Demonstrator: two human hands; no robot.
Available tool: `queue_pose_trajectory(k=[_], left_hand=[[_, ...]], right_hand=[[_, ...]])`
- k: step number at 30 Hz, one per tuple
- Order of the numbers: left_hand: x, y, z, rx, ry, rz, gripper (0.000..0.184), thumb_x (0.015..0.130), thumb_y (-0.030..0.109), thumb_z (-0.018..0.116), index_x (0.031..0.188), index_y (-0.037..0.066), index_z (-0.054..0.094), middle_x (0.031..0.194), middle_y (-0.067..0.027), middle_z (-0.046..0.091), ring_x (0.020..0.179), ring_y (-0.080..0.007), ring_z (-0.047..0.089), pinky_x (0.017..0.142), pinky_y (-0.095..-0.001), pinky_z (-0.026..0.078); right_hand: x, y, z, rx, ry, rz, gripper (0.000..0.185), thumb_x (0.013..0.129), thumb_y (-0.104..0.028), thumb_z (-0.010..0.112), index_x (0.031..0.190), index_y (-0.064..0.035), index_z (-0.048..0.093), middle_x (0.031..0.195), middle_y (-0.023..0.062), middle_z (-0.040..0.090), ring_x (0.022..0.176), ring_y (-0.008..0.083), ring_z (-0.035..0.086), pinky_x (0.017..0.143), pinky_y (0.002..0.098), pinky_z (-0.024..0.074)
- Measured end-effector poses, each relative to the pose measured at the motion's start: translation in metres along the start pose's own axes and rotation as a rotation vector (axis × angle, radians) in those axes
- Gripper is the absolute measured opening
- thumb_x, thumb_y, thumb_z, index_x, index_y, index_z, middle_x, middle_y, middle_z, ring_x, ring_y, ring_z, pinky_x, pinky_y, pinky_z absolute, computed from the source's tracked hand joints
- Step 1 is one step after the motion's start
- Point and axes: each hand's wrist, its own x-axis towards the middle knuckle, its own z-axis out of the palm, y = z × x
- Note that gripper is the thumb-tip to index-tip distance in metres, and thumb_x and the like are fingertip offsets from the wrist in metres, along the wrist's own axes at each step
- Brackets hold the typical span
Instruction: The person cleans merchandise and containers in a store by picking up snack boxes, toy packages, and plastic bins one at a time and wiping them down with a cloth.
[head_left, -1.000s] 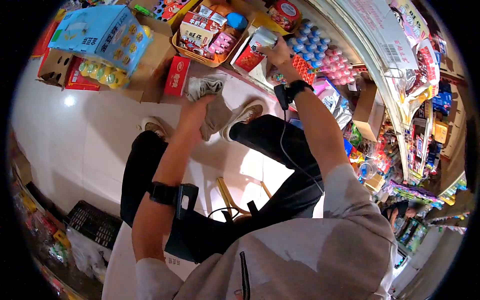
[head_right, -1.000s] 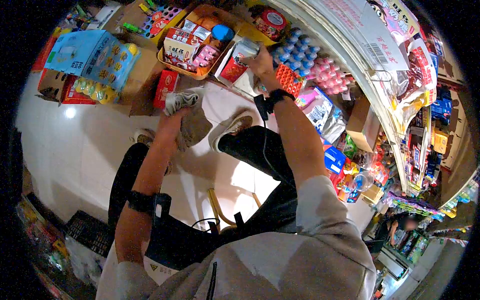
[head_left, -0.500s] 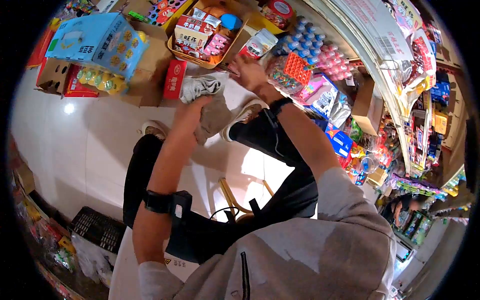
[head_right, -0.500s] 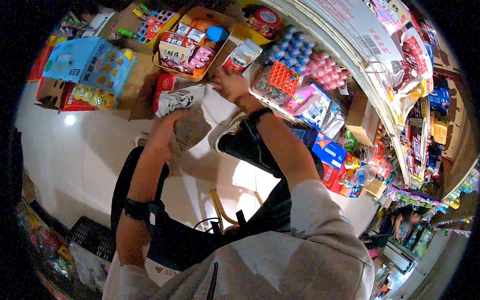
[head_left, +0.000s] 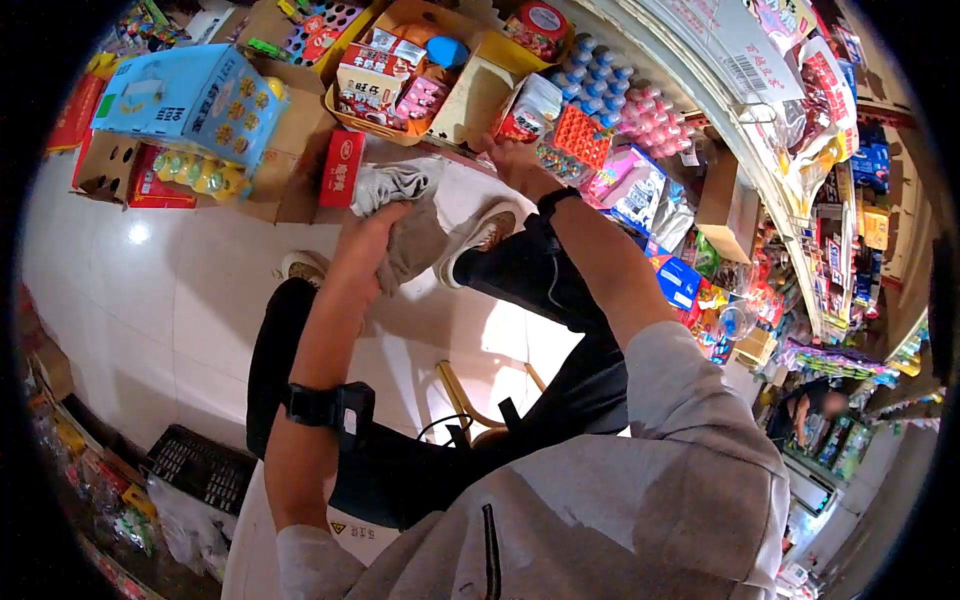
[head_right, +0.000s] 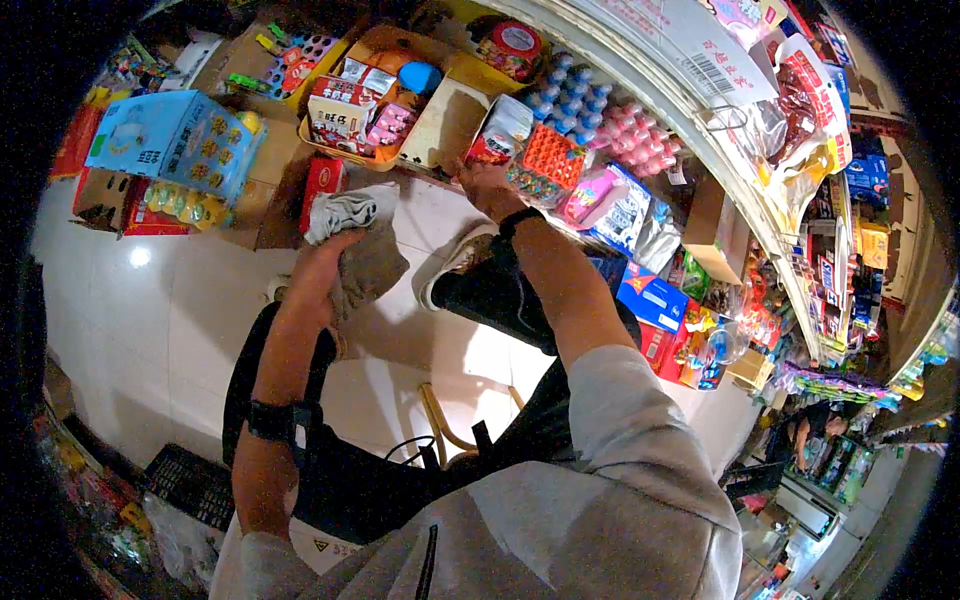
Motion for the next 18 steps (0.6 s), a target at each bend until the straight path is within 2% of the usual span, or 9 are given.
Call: queue_pose_trajectory(k=[2,6,8,10,13,14,15,17,18], left_hand=[[0.004,-0.006,-0.004,-0.051,-0.037,-0.005,0.039,0.082,0.015,0.066,0.119,0.005,0.060,0.109,-0.0083,0.067,0.095,-0.0226,0.066,0.079,-0.0372,0.055],[-0.005,0.001,0.002,-0.020,-0.021,0.029,0.039,0.082,0.015,0.066,0.119,0.006,0.060,0.110,-0.0083,0.067,0.096,-0.0222,0.066,0.079,-0.0371,0.055],[-0.011,0.009,0.009,0.083,0.047,-0.032,0.040,0.082,0.017,0.067,0.120,0.005,0.060,0.109,-0.0081,0.067,0.095,-0.0223,0.066,0.078,-0.0369,0.055],[-0.012,0.010,0.011,0.070,0.033,-0.076,0.043,0.081,0.019,0.068,0.121,0.005,0.059,0.109,-0.0082,0.066,0.095,-0.0226,0.066,0.077,-0.0370,0.055],[-0.010,0.002,0.013,0.095,0.045,-0.122,0.047,0.081,0.022,0.070,0.123,0.006,0.058,0.109,-0.0086,0.066,0.093,-0.0232,0.065,0.076,-0.0376,0.055],[-0.011,-0.003,0.013,0.133,0.066,-0.116,0.048,0.080,0.024,0.070,0.124,0.006,0.057,0.108,-0.0089,0.065,0.092,-0.0235,0.065,0.076,-0.0380,0.054],[-0.031,0.015,0.024,0.222,0.089,-0.133,0.053,0.078,0.019,0.073,0.124,0.002,0.051,0.107,-0.0117,0.064,0.088,-0.0214,0.066,0.072,-0.0336,0.054],[-0.025,0.000,0.020,0.216,0.018,-0.022,0.047,0.078,0.018,0.073,0.118,0.002,0.056,0.104,-0.0112,0.065,0.087,-0.0219,0.065,0.074,-0.0333,0.053],[-0.016,-0.011,0.014,0.208,0.038,-0.024,0.047,0.078,0.018,0.073,0.118,0.002,0.056,0.104,-0.0112,0.065,0.087,-0.0219,0.065,0.074,-0.0333,0.053]], right_hand=[[0.007,0.013,0.017,-0.072,0.055,-0.125,0.046,0.092,-0.009,0.043,0.138,-0.0145,0.039,0.104,0.0203,0.064,0.102,0.0370,0.062,0.084,0.0459,0.0509],[0.007,0.004,0.027,-0.050,0.200,-0.169,0.048,0.091,-0.008,0.043,0.139,-0.0135,0.038,0.104,0.0200,0.064,0.103,0.0371,0.061,0.085,0.0462,0.0510],[0.004,-0.009,0.011,0.016,-0.053,0.025,0.050,0.090,-0.008,0.045,0.139,-0.0131,0.037,0.104,0.0218,0.063,0.102,0.0385,0.061,0.086,0.0469,0.0502],[0.012,0.007,0.041,-0.002,-0.062,0.026,0.051,0.089,-0.006,0.045,0.139,-0.0126,0.038,0.105,0.0231,0.062,0.101,0.0395,0.061,0.086,0.0479,0.0500],[-0.002,0.017,0.041,0.090,0.033,-0.070,0.054,0.085,-0.007,0.047,0.138,-0.0119,0.039,0.108,0.0266,0.061,0.099,0.0426,0.060,0.083,0.0518,0.0489],[-0.005,0.013,0.029,0.083,-0.046,-0.005,0.054,0.084,-0.009,0.049,0.137,-0.0114,0.040,0.109,0.0265,0.061,0.100,0.0429,0.059,0.084,0.0517,0.0481],[-0.007,0.004,0.017,0.075,-0.124,0.055,0.053,0.083,-0.010,0.050,0.136,-0.0109,0.042,0.110,0.0263,0.061,0.101,0.0431,0.059,0.085,0.0516,0.0474],[-0.016,-0.015,0.001,0.110,0.204,0.072,0.051,0.084,-0.018,0.054,0.134,-0.0098,0.043,0.112,0.0265,0.060,0.104,0.0437,0.057,0.087,0.0509,0.0454],[-0.015,-0.024,0.012,-0.216,0.538,0.115,0.052,0.089,-0.024,0.052,0.140,-0.0158,0.040,0.130,0.0247,0.050,0.107,0.0423,0.058,0.093,0.0493,0.0465]])
